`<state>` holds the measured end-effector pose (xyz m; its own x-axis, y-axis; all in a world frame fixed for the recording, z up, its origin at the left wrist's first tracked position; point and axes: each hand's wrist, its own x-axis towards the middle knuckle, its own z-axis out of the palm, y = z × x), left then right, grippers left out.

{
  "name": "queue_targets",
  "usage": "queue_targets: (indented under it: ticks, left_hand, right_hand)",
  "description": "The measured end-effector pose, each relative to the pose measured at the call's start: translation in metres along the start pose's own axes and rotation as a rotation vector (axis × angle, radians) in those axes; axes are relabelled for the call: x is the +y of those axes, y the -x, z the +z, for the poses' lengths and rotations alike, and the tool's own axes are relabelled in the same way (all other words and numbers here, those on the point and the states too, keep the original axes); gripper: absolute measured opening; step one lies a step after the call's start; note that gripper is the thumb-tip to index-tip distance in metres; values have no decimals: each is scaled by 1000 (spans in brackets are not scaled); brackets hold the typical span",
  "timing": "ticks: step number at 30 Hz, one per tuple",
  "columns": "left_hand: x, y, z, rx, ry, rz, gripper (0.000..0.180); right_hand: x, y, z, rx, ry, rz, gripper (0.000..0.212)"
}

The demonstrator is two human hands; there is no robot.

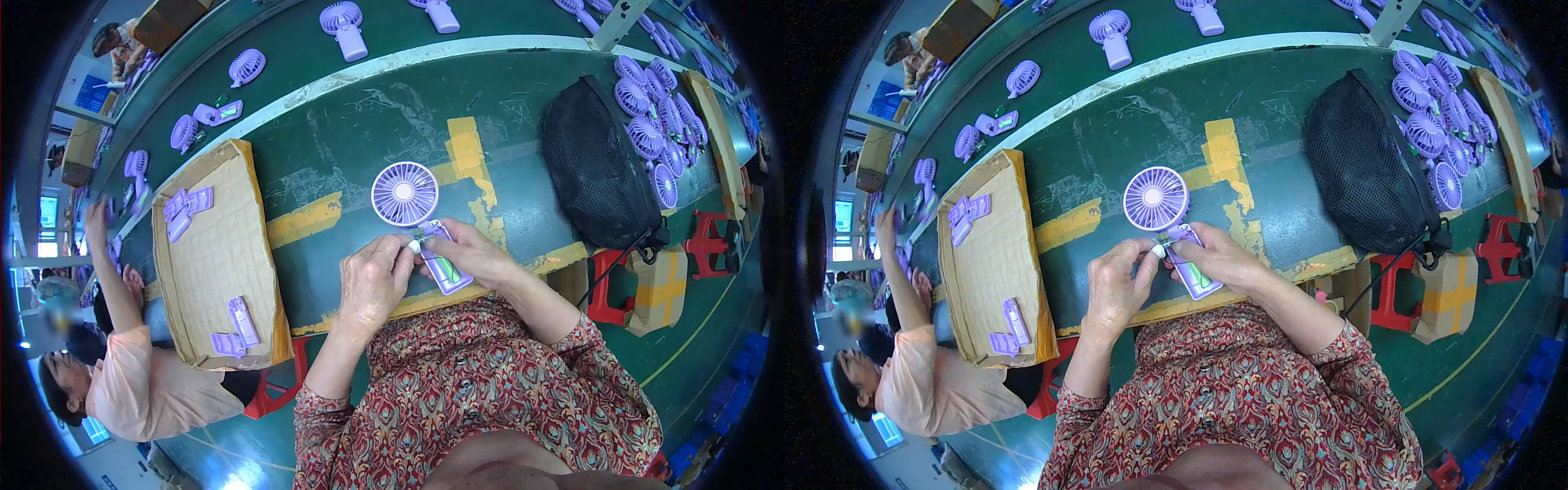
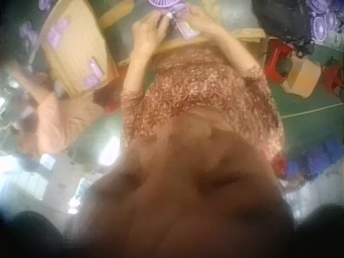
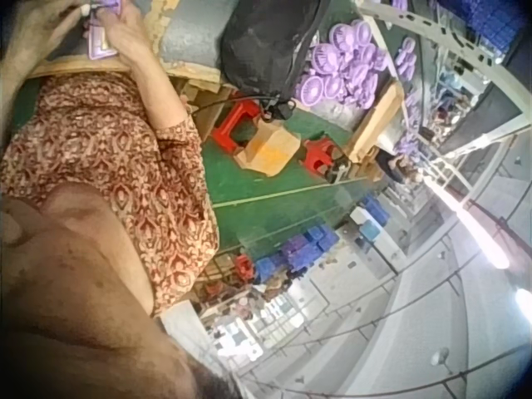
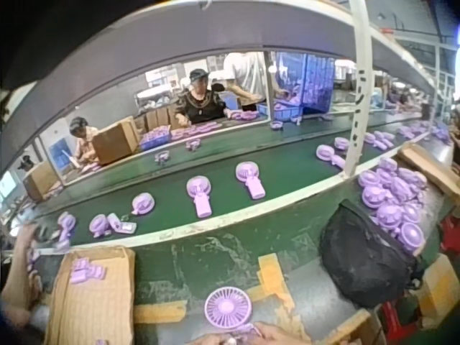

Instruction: The person assembles handheld fans by connecting the fan components and battery to the handle casing, snapping the plastic casing halves together by hand, and placing the assembled fans onto the conveyor belt.

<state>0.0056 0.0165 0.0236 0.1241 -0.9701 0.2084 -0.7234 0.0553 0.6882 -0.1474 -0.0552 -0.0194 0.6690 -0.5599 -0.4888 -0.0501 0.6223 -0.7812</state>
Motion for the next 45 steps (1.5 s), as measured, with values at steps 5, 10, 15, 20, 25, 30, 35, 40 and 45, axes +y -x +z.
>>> queue_targets:
  ticks: [5,10,15,20,25,30,35,40,45]
  left_hand:
    - [-7,3,2,-47,-29,-60,8]
    - [-2,5,8,-48,-20,-72,7]
    - [-10,8,21,-21,123,-75,9]
    - [-12,9,25,-8,99,-109,8]
    - [-14,10,28,-11,92,-119,9]
    - [-15,11,29,-19,71,-106,9]
    - [-16,10,29,-31,41,-61,10]
    - [-20,12,33,28,96,3,16]
    - [-14,11,30,33,64,41,26]
  right_hand:
    - [2,3,-10,-81,-286,1,33]
    - [0,3,-5,-16,-238,6,37]
    - [4,2,-5,5,-222,-4,37]
    - [11,0,-8,-13,-221,-38,35]
    - [14,-1,-10,-15,-251,-37,33]
    - [16,-1,-9,10,-223,-40,33]
    - [14,-1,-8,46,-139,-33,31]
    - [13,2,-5,49,-117,-61,33]
    - [10,3,-7,10,-113,-35,32]
